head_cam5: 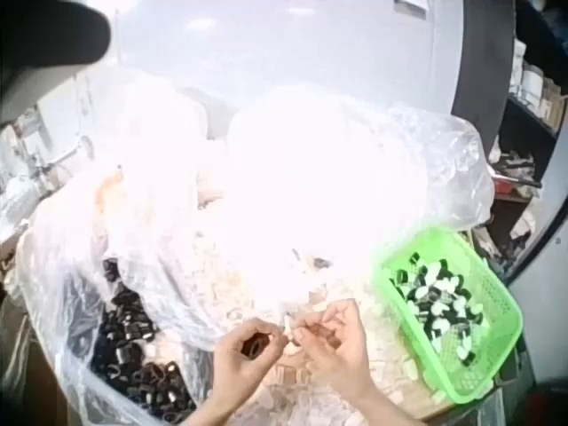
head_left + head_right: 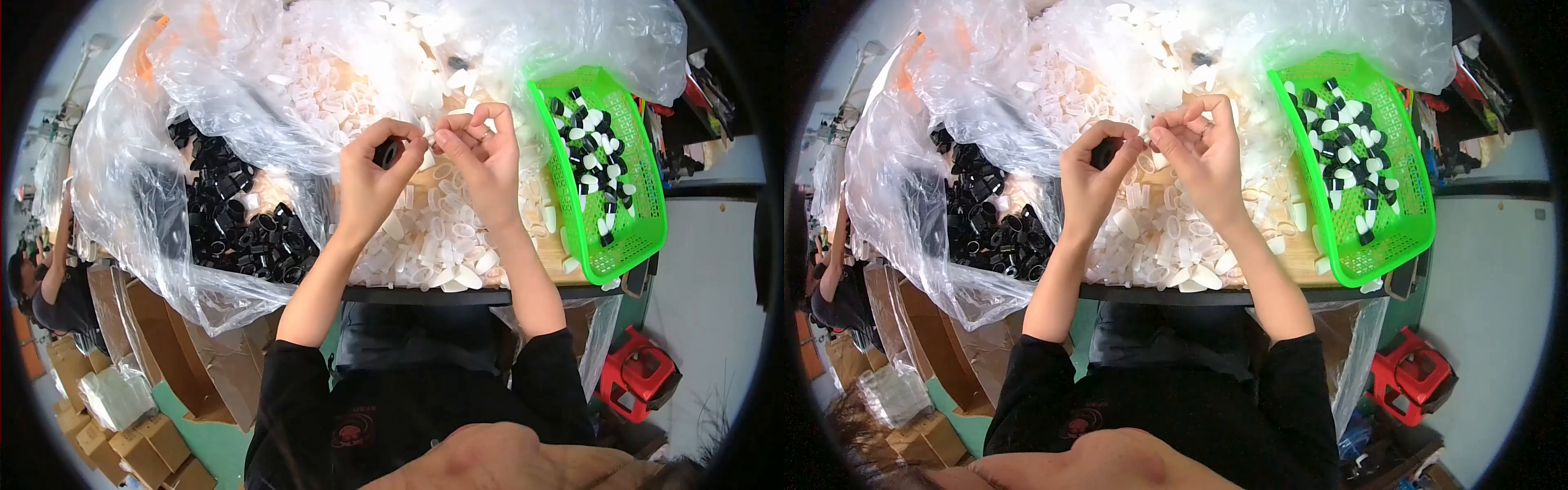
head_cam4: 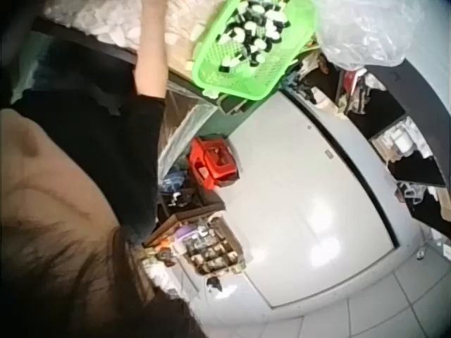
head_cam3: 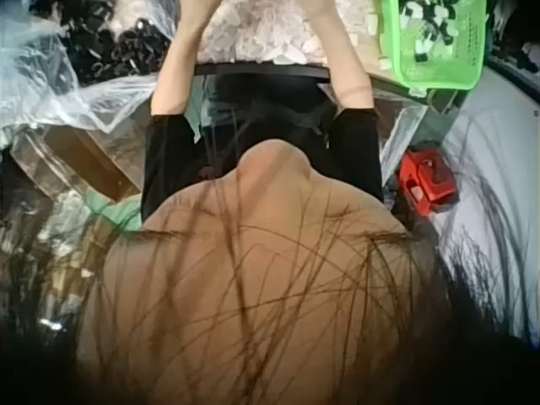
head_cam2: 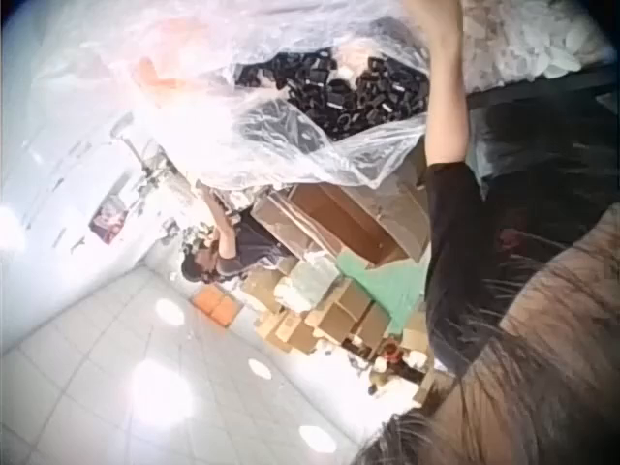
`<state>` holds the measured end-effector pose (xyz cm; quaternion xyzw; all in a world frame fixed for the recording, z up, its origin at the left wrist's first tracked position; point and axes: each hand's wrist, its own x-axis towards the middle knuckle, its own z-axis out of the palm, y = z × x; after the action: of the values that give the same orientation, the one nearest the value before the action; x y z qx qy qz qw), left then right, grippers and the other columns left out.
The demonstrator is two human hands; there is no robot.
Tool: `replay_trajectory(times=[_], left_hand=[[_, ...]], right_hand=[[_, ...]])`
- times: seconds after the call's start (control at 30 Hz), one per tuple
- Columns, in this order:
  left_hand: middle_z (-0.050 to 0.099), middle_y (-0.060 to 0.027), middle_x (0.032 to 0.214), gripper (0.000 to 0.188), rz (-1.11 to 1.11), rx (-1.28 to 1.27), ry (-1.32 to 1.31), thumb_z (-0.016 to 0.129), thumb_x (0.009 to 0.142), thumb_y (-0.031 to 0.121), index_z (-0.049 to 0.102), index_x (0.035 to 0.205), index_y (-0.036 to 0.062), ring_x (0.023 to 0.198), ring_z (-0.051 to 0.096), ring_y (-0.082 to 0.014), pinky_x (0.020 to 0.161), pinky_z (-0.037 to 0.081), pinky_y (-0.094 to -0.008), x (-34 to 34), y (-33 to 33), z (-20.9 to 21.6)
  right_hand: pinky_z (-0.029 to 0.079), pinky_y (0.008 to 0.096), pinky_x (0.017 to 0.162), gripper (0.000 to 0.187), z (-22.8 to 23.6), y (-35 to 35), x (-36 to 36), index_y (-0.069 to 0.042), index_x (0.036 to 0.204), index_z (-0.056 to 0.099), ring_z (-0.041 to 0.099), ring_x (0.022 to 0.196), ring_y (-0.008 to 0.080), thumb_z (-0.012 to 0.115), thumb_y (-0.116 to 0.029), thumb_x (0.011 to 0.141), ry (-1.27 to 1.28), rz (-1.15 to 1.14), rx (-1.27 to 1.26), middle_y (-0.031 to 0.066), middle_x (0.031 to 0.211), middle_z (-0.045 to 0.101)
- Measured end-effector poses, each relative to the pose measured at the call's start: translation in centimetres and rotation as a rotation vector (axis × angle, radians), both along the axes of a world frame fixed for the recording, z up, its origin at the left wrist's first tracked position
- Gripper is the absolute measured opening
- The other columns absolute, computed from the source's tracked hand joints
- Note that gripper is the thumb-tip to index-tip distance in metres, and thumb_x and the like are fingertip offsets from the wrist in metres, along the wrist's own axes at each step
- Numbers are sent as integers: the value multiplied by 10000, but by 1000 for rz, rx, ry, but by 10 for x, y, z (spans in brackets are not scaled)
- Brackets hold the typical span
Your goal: The recorder is manually assembling small black plastic rings onto white plastic caps and placing the finished items into a green basket.
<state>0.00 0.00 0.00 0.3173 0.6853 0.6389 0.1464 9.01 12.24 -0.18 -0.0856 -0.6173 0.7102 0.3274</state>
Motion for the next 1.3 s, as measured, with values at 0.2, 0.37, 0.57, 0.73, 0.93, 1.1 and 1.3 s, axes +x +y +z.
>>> replay_trajectory(times=[0.2, 0.37, 0.57, 0.73, 0.93, 1.1, 1.3], left_hand=[[639, 16, 755, 68, -117, 202, -518, 673, 880, 64, 674, 910, 3, 600, 439, -18, 537, 350, -179, 2, 5, -2], [647, 9, 764, 74, -165, 202, -493, 678, 879, 77, 674, 915, 12, 607, 455, -16, 542, 360, -177, 1, 5, -3], [644, 18, 780, 73, -152, 213, -527, 688, 874, 80, 677, 909, 16, 624, 471, -12, 555, 370, -173, -2, 2, -5], [642, 24, 790, 80, -129, 172, -424, 696, 873, 68, 677, 921, 6, 675, 505, -10, 594, 392, -170, -2, 2, -2], [654, 14, 812, 85, -119, 125, -306, 696, 878, 53, 672, 930, -9, 739, 562, -23, 663, 438, -171, 0, 1, 5], [664, 2, 828, 89, -135, 134, -336, 695, 879, 55, 668, 933, -12, 770, 592, -37, 695, 461, -177, 0, 0, 3], [658, 4, 828, 83, -150, 154, -354, 694, 879, 57, 667, 926, -7, 751, 580, -32, 686, 454, -177, -1, -1, 3]], right_hand=[[517, 283, 790, 247, 2, 4, 5, -69, 987, 412, 605, 869, 123, 639, -21, 904, -1, 30, -27, 102, 981, 624], [513, 260, 784, 80, 6, 7, 9, 3, 933, 609, 615, 848, 122, 643, 17, 862, -111, -102, 429, 66, 958, 634], [535, 254, 719, 75, 12, 3, 8, 3, 875, 657, 661, 769, 144, 645, 45, 813, -29, -239, 702, 97, 880, 680], [547, 258, 699, 60, 14, 1, 6, 10, 867, 659, 670, 733, 141, 653, 39, 816, -61, -262, 693, 96, 865, 691], [541, 270, 758, 79, 16, 6, 11, 21, 939, 629, 656, 800, 124, 647, -2, 866, -145, -114, 430, 72, 921, 680], [520, 279, 810, 112, 10, 11, 8, 12, 1010, 593, 626, 893, 123, 599, -60, 924, -119, 62, 38, 69, 1017, 653], [506, 274, 825, 186, 10, 18, 3, 10, 1074, 617, 611, 916, 117, 557, -128, 965, -283, 60, -83, 70, 1031, 650]])
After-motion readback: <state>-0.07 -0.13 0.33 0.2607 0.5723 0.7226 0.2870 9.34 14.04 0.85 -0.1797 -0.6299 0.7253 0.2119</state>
